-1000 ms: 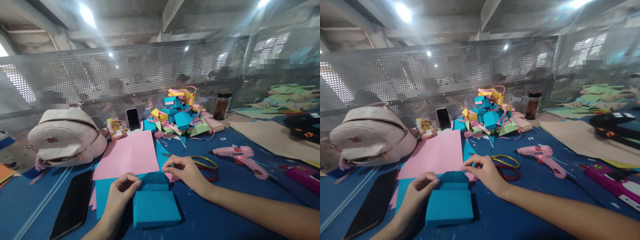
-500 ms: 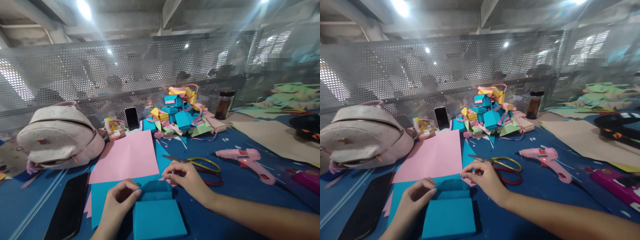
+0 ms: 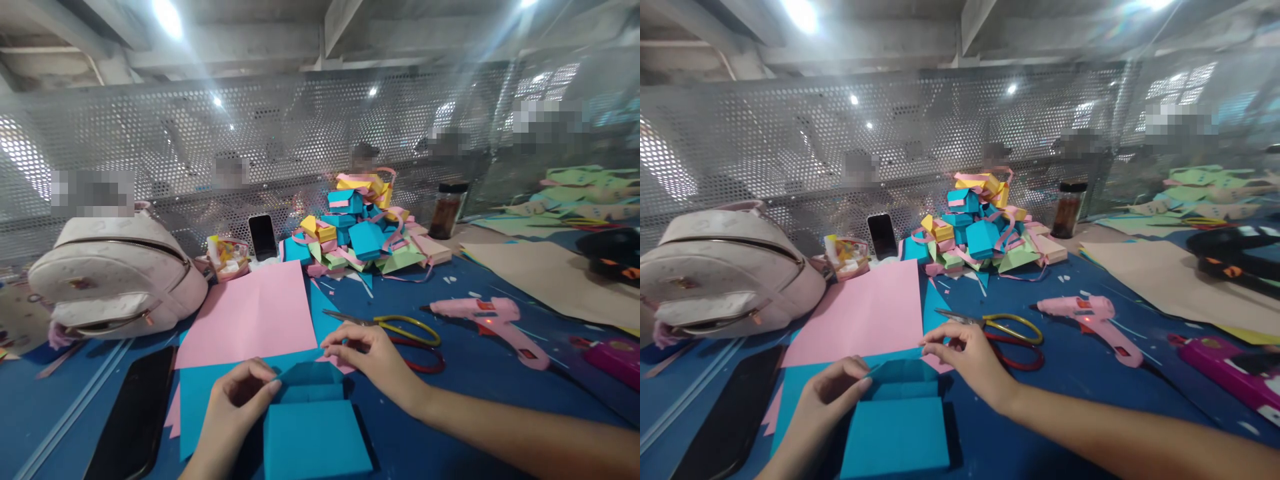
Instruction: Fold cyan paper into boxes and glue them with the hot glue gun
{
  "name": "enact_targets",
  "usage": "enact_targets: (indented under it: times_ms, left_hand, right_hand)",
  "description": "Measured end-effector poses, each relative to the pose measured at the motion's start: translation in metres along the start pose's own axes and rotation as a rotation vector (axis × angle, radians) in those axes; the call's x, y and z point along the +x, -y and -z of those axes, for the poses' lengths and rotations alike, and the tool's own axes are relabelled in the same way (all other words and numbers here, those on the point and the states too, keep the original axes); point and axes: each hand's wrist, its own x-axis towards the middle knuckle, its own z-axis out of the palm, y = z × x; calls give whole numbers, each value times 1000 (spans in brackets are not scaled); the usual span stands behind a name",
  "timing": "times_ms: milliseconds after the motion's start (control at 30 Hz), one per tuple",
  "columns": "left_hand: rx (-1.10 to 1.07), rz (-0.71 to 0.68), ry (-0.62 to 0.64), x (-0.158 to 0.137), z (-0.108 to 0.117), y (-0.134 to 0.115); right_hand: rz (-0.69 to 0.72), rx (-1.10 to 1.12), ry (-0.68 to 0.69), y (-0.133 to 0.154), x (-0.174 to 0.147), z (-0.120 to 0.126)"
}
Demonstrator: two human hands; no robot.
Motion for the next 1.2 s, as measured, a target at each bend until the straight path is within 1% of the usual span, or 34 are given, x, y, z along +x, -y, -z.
enact_targets:
  times_ms: [133, 267, 633, 833, 1033, 1200]
  left_hand:
    - [21, 22, 0, 0, -2, -3]
    - [21, 12, -32, 0, -2, -3]
    - [17, -11, -17, -1, -2, -3]
    - [23, -18, -12, 0, -2, -3]
    - [22, -16, -12, -1, -1, -2]
    - [18, -6, -20, -1, -2, -3]
  right_hand:
    - [24, 5, 19, 1, 0, 0]
    - [26, 0, 25, 1, 0, 1]
    - [55, -37, -2, 4, 0, -1]
    - [33, -45, -6, 5, -1, -2]
    - [43, -49, -21, 2, 0, -2]
    - [53, -49, -6, 0, 0, -1]
